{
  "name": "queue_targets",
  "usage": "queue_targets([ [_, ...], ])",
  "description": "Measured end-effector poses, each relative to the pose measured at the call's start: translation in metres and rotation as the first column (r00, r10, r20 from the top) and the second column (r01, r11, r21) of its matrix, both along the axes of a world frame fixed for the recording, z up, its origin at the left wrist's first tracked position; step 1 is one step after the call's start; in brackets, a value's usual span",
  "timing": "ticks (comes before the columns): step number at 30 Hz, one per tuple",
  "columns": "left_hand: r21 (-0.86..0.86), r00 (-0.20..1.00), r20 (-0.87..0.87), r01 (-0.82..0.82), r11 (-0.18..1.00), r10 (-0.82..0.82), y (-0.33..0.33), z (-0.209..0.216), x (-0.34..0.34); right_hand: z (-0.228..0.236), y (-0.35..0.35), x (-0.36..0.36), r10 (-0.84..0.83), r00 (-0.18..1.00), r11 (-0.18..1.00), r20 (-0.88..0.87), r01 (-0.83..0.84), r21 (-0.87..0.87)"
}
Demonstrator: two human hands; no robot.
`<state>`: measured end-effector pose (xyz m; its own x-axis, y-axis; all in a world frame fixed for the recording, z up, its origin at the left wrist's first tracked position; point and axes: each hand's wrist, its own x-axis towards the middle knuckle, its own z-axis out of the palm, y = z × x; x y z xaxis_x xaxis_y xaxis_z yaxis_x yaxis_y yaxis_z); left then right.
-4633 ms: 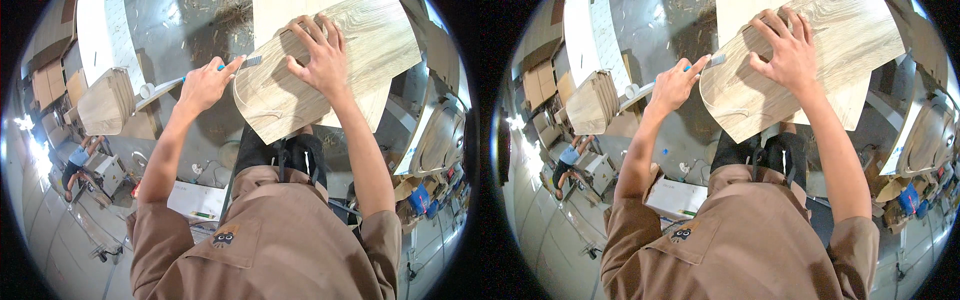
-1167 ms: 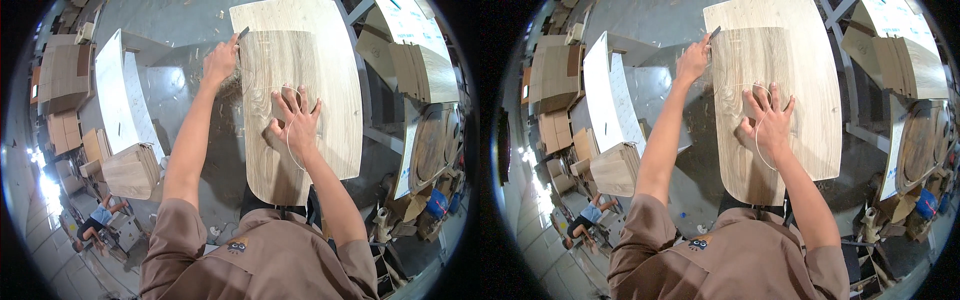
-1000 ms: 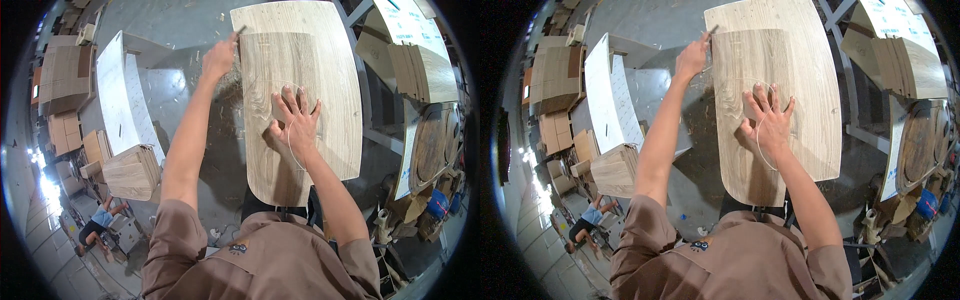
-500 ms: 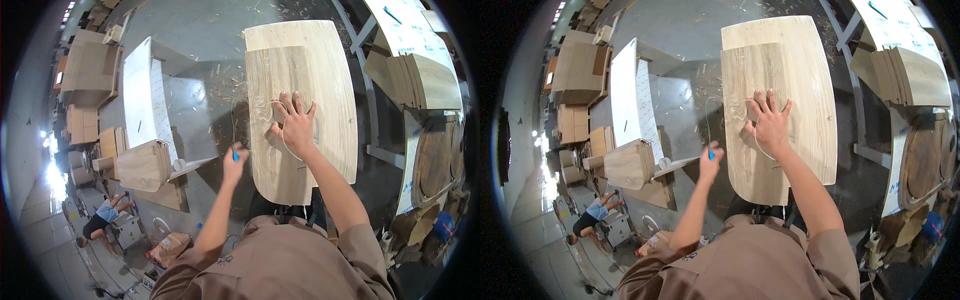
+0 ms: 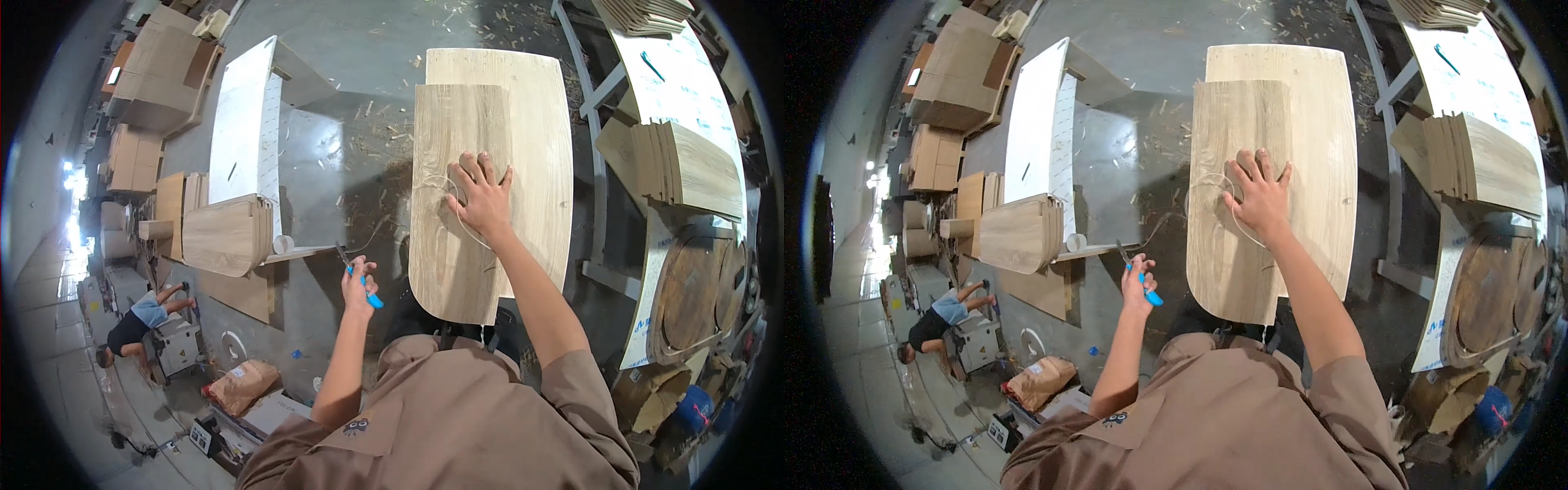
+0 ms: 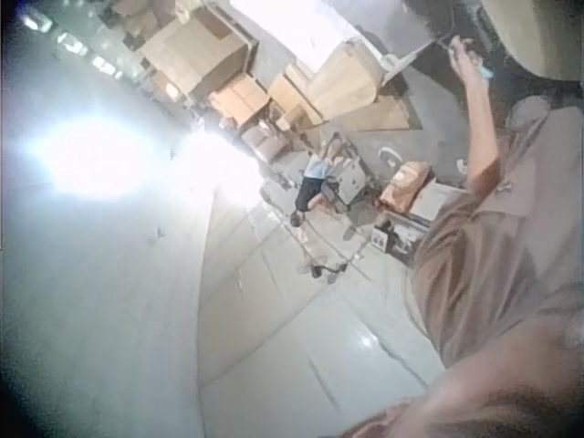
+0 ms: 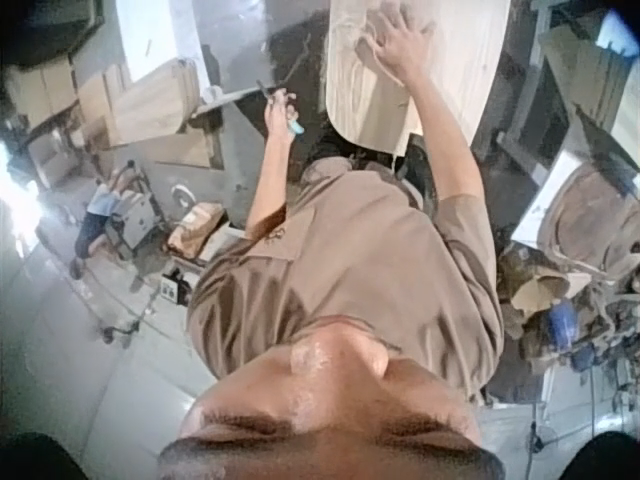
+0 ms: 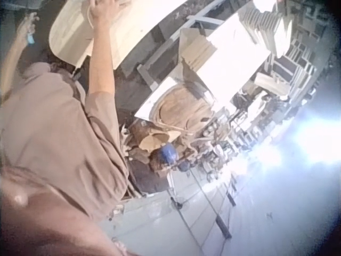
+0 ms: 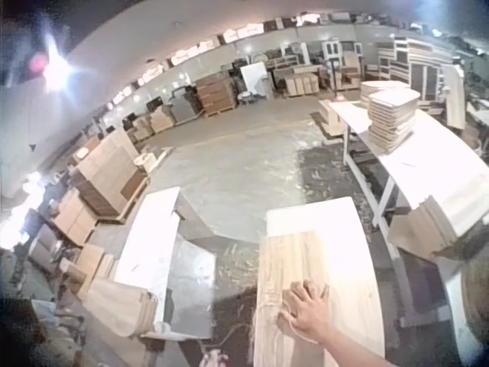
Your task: The person uses a hand scraper to remove shavings from the edges of wooden boards, handling several boards individually and brushing away debris.
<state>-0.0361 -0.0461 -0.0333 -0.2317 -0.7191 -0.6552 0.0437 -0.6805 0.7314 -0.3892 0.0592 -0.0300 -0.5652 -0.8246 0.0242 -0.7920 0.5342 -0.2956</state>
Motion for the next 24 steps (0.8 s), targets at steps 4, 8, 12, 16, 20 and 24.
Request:
queue_targets([
  [4,-0.135,0.87,0.269,0.459,0.878,-0.413,-0.008,-0.003,-0.028,-0.001,-0.01,0.0,-0.336,0.941,0.917,0.047,0.338,-0.212],
  [8,-0.084,0.668,0.329,0.725,0.684,-0.668,-0.001,-0.003,-0.052,-0.006,-0.037,0.003,-0.473,0.871,0.846,0.132,0.491,-0.209],
  [12,-0.185,0.606,0.299,0.794,0.579,-0.737,-0.034,-0.016,-0.046,0.008,-0.065,0.01,-0.524,0.833,0.829,0.176,0.546,-0.119],
  [16,-0.158,0.604,0.306,0.795,0.586,-0.736,-0.117,-0.036,-0.038,0.0,-0.081,0.011,-0.545,0.831,0.823,0.108,0.555,-0.121],
  [20,-0.265,0.343,0.714,0.939,0.219,-0.61,-0.235,-0.017,-0.095,0.003,-0.084,0.011,-0.559,0.828,0.82,0.046,0.56,-0.119],
  [24,-0.328,0.283,0.855,0.944,-0.031,-0.435,-0.312,0.013,-0.201,-0.007,-0.082,0.008,-0.566,0.824,0.82,0.019,0.565,-0.086],
])
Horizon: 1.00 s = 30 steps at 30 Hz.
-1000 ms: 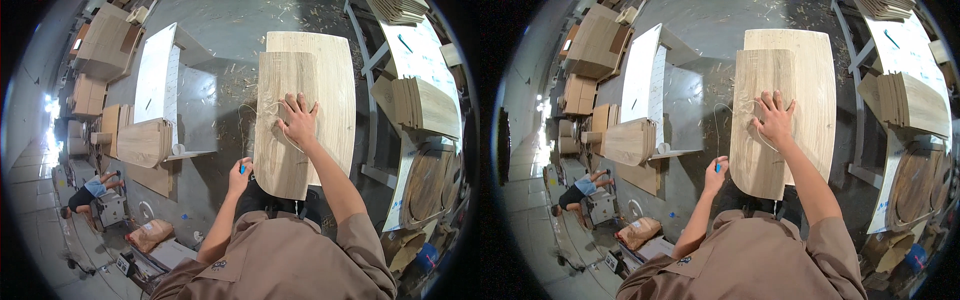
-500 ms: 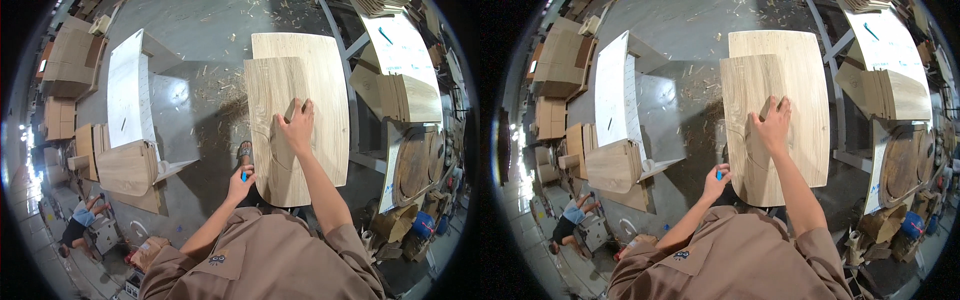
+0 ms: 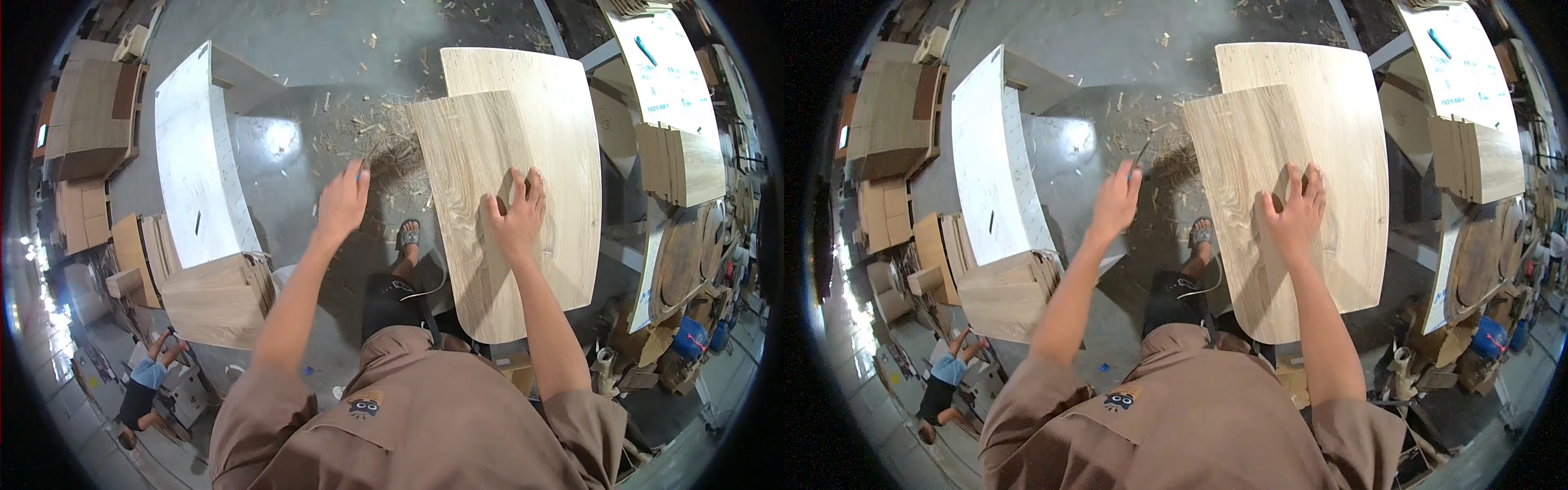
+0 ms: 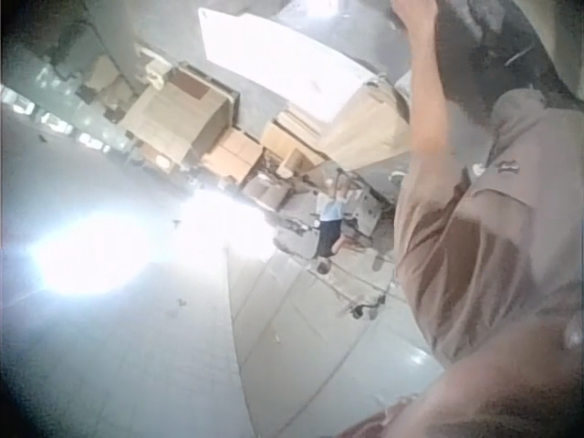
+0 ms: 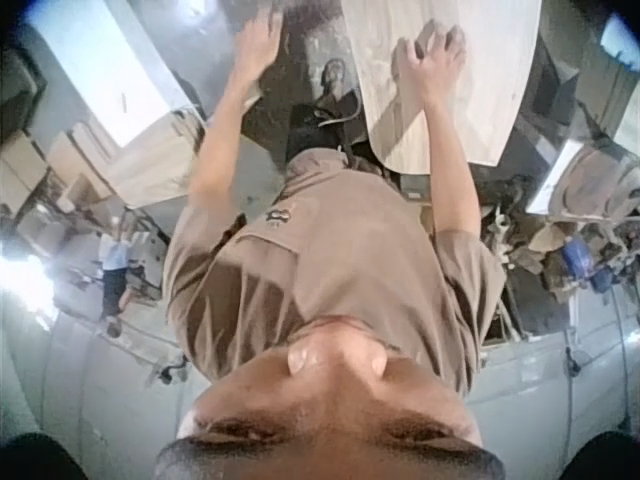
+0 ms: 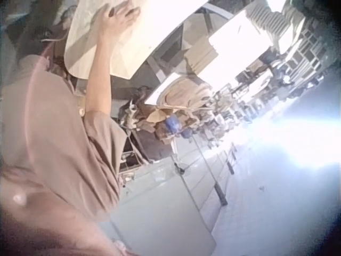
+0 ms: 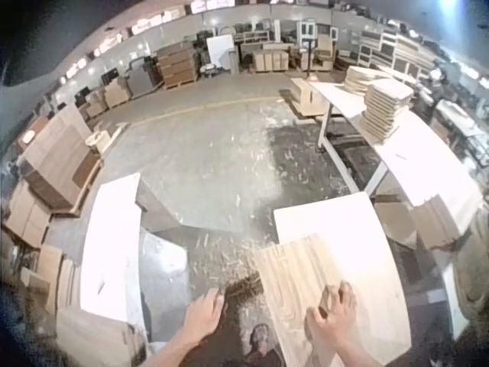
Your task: The person uses a hand scraper to remove shavings from the edges of wooden boards, handling several boards individually and brushing away debris.
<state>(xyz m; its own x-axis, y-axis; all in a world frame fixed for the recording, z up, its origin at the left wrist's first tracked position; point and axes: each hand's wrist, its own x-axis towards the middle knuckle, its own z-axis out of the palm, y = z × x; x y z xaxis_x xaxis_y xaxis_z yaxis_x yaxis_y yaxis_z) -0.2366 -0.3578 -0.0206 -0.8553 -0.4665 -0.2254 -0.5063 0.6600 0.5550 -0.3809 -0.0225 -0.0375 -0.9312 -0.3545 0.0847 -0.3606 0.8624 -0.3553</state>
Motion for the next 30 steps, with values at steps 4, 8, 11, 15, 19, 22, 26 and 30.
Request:
queue_targets([
  [4,-0.151,0.985,0.064,0.171,0.974,-0.163,-0.034,0.032,-0.097,-0.001,-0.006,0.002,0.009,1.0,1.0,-0.005,-0.009,-0.011],
  [8,-0.184,0.918,0.208,0.377,0.908,-0.339,-0.046,0.033,-0.152,-0.005,-0.003,0.0,0.001,1.0,1.0,-0.026,-0.001,-0.016],
  [11,-0.202,0.847,0.336,0.491,0.847,-0.411,-0.049,0.031,-0.166,-0.004,-0.005,-0.001,-0.023,1.0,0.999,0.016,0.023,-0.024],
  [15,-0.192,0.774,0.458,0.567,0.801,-0.438,-0.047,0.041,-0.175,-0.003,-0.003,-0.003,-0.035,0.999,0.999,0.025,0.035,-0.012],
  [19,-0.185,0.757,0.457,0.594,0.783,-0.467,-0.051,0.045,-0.179,-0.004,-0.001,-0.004,-0.031,0.999,0.999,0.038,0.031,0.008],
  [22,-0.191,0.739,0.464,0.622,0.76,-0.488,-0.054,0.041,-0.181,-0.007,0.0,-0.006,-0.022,1.0,1.0,0.016,0.022,-0.013],
  [26,-0.176,0.737,0.454,0.625,0.76,-0.501,-0.057,0.036,-0.181,-0.004,-0.002,-0.005,-0.028,0.999,1.0,0.037,0.028,0.008],
  [30,-0.191,0.747,0.424,0.627,0.756,-0.512,-0.06,0.031,-0.18,-0.004,-0.002,-0.006,-0.025,0.999,1.0,0.039,0.026,0.0],
])
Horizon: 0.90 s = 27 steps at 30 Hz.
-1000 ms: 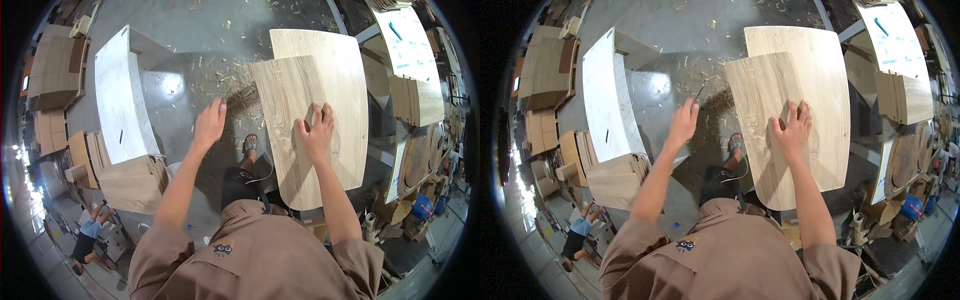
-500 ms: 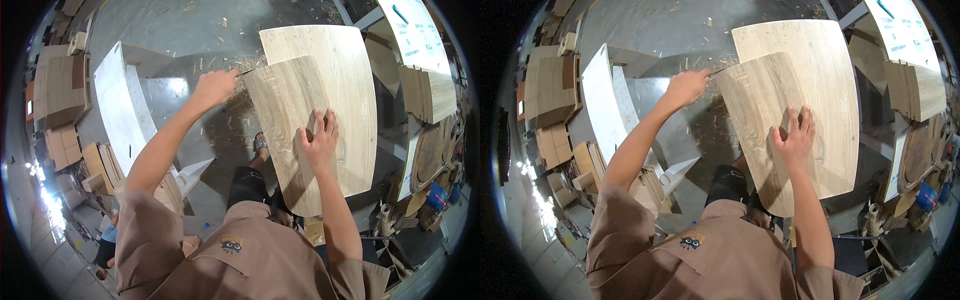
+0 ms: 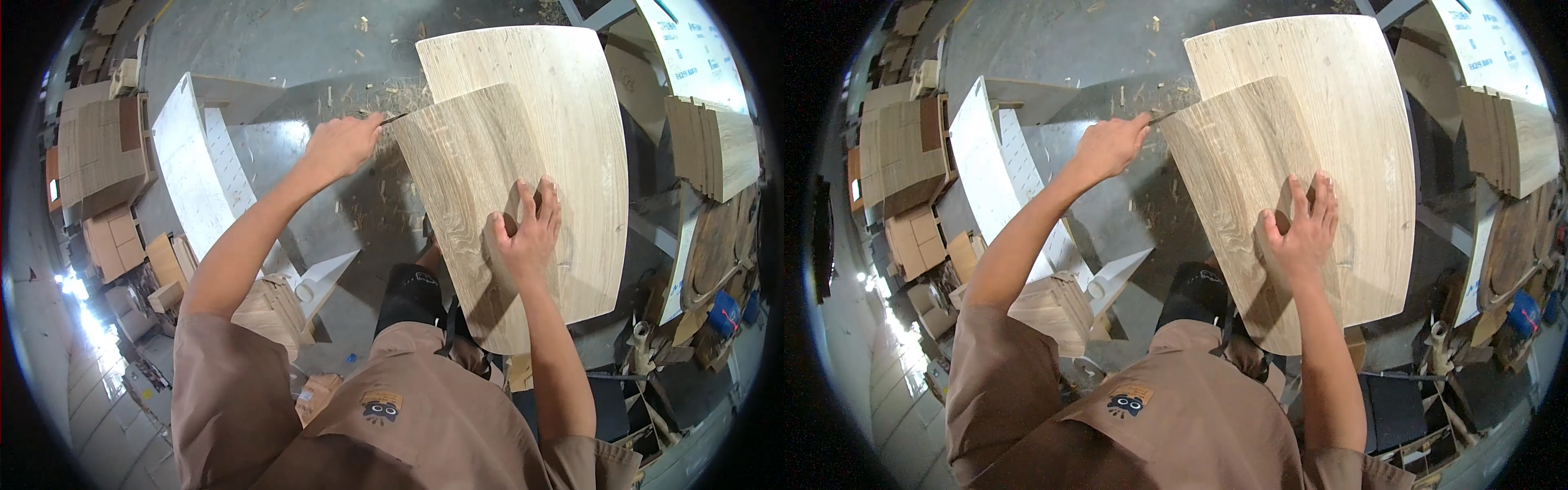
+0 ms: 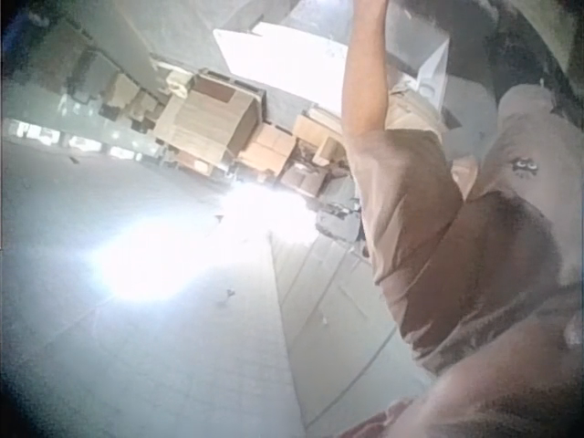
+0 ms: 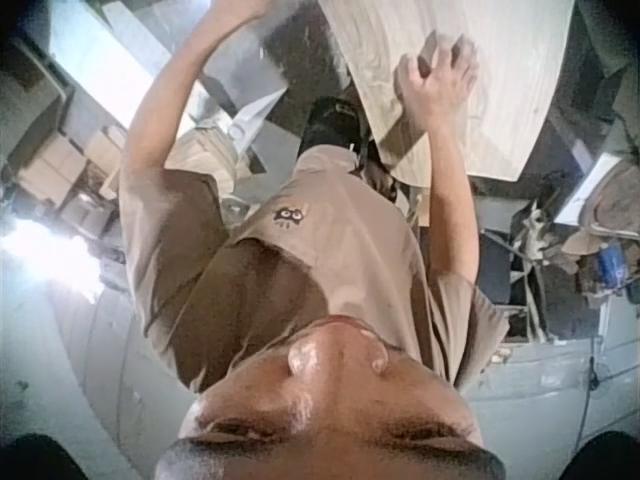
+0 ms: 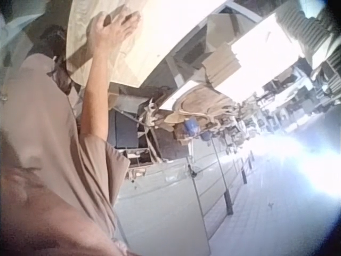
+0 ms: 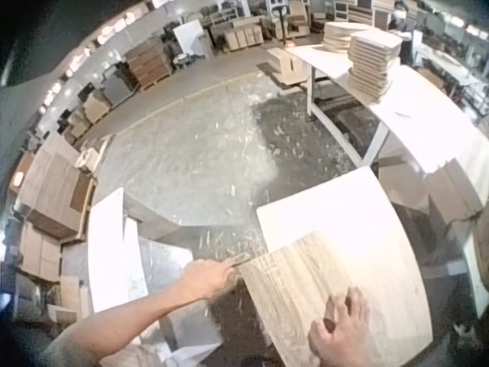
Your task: The person uses a hand scraper to remove shavings from the edges of wooden boards, handling several boards individually and brushing away debris.
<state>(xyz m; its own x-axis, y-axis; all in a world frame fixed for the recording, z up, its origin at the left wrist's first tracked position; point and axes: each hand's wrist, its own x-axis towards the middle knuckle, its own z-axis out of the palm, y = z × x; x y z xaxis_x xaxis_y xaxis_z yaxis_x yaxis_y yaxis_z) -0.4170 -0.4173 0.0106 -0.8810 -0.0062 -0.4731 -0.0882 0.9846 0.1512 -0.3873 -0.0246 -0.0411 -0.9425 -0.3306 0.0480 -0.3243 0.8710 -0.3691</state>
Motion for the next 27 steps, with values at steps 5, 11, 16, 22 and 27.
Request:
queue_targets([
  [5,0.017,1.0,-0.026,0.018,1.0,-0.018,-0.005,-0.007,0.003,-0.001,-0.001,0.0,0.003,1.0,1.0,-0.007,-0.003,-0.016],
  [11,-0.005,0.989,0.129,0.072,0.997,-0.071,-0.026,-0.069,0.023,0.0,-0.001,0.001,0.004,1.0,1.0,-0.024,-0.005,-0.01],
  [16,0.008,0.95,0.229,-0.221,0.975,0.213,-0.05,-0.152,0.061,-0.011,0.002,0.001,0.01,0.999,1.0,-0.04,-0.01,0.0],
  [22,0.78,0.643,0.157,-0.547,0.305,0.75,-0.024,-0.146,0.061,-0.001,0.0,0.0,0.003,1.0,1.0,-0.009,-0.003,-0.004],
  [27,0.815,0.716,-0.08,-0.354,0.459,0.694,0.003,-0.118,0.043,-0.003,0.005,0.0,0.075,0.995,0.997,-0.059,-0.073,0.038],
])
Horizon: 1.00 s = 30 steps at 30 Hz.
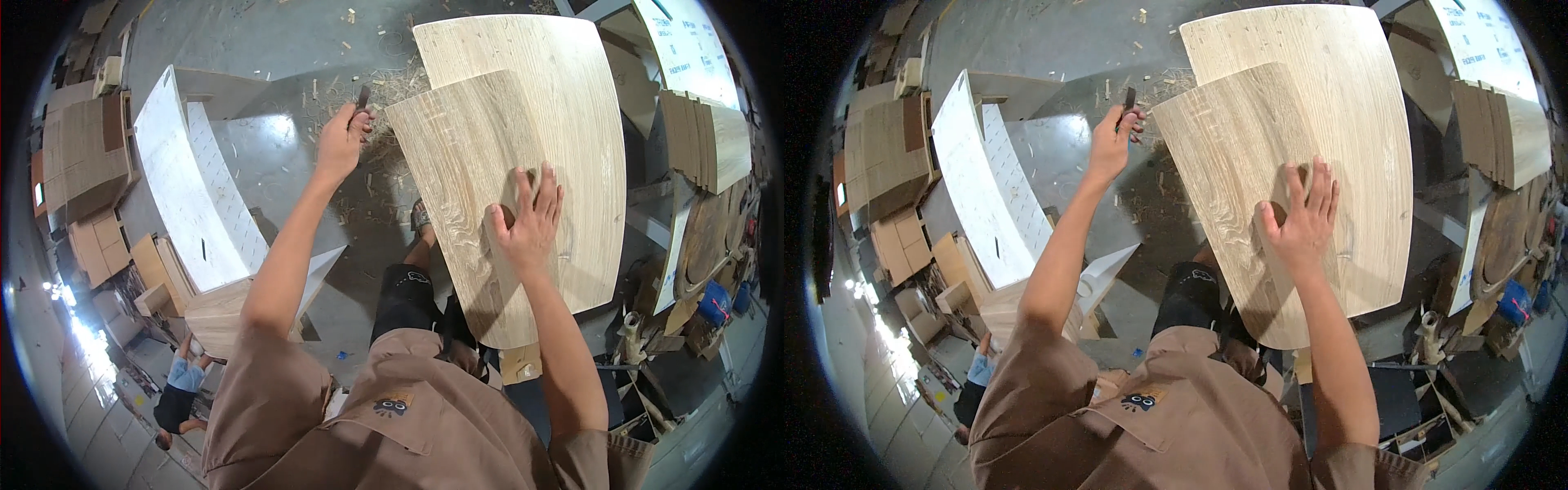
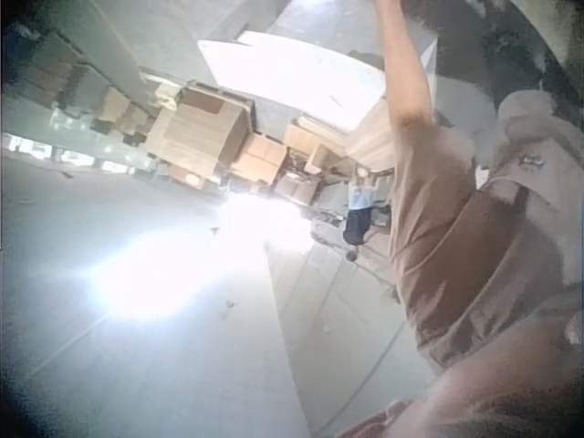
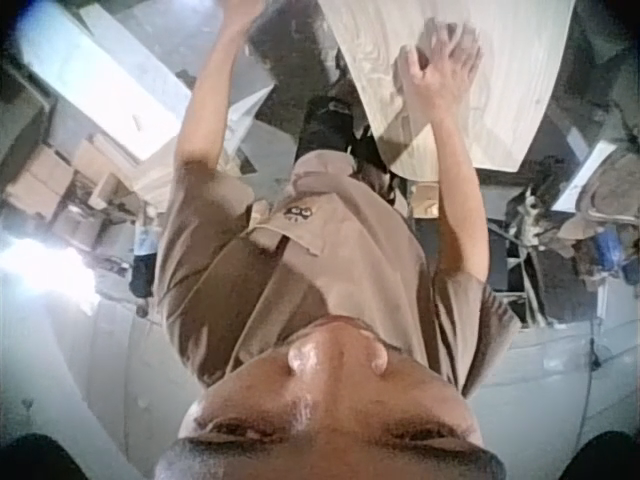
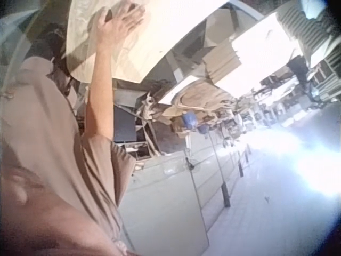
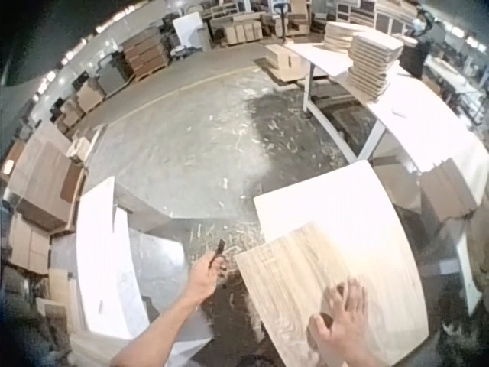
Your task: The person uses a hand scraper to remove shavings from the edges of wooden boards, handling several boards individually and brushing away debris.
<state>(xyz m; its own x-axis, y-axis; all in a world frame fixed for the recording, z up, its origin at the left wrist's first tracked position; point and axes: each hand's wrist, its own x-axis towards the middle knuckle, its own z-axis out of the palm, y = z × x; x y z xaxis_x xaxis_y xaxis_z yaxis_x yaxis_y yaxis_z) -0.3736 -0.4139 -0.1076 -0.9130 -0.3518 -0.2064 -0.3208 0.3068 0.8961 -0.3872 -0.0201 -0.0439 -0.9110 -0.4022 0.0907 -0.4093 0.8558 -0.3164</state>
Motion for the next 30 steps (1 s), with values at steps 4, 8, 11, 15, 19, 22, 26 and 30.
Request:
queue_targets([
  [4,-0.18,0.999,-0.009,0.048,0.982,-0.05,0.011,0.027,-0.007,0.01,-0.004,-0.004,0.184,0.977,0.969,0.107,-0.199,0.145],
  [8,-0.465,0.961,-0.16,0.128,0.876,-0.225,0.014,0.026,-0.01,0.017,-0.008,-0.004,0.175,0.974,0.969,0.145,-0.197,0.152],
  [11,-0.511,0.968,-0.104,0.145,0.848,-0.228,0.026,0.03,-0.005,0.015,-0.006,-0.004,0.168,0.975,0.974,0.142,-0.187,0.131],
  [15,-0.602,0.906,-0.252,0.128,0.788,-0.339,0.049,0.028,0.023,0.008,-0.001,-0.003,0.176,0.979,0.98,0.106,-0.184,0.073],
  [19,-0.553,0.904,-0.167,0.244,0.796,-0.393,0.108,0.042,0.087,-0.001,0.004,-0.002,0.192,0.981,0.981,0.024,-0.192,0.021],
  [22,-0.595,0.926,-0.104,0.235,0.768,-0.363,0.168,0.041,0.157,-0.008,0.001,0.0,0.201,0.979,0.978,-0.044,-0.203,-0.05],
  [26,-0.59,0.965,-0.011,0.206,0.781,-0.262,0.274,0.062,0.24,-0.022,0.01,-0.005,0.187,0.973,0.974,-0.133,-0.201,-0.102],
  [30,-0.57,0.998,0.045,0.07,0.819,-0.054,0.392,0.067,0.315,-0.026,0.017,-0.01,0.248,0.955,0.962,-0.161,-0.263,-0.074],
])
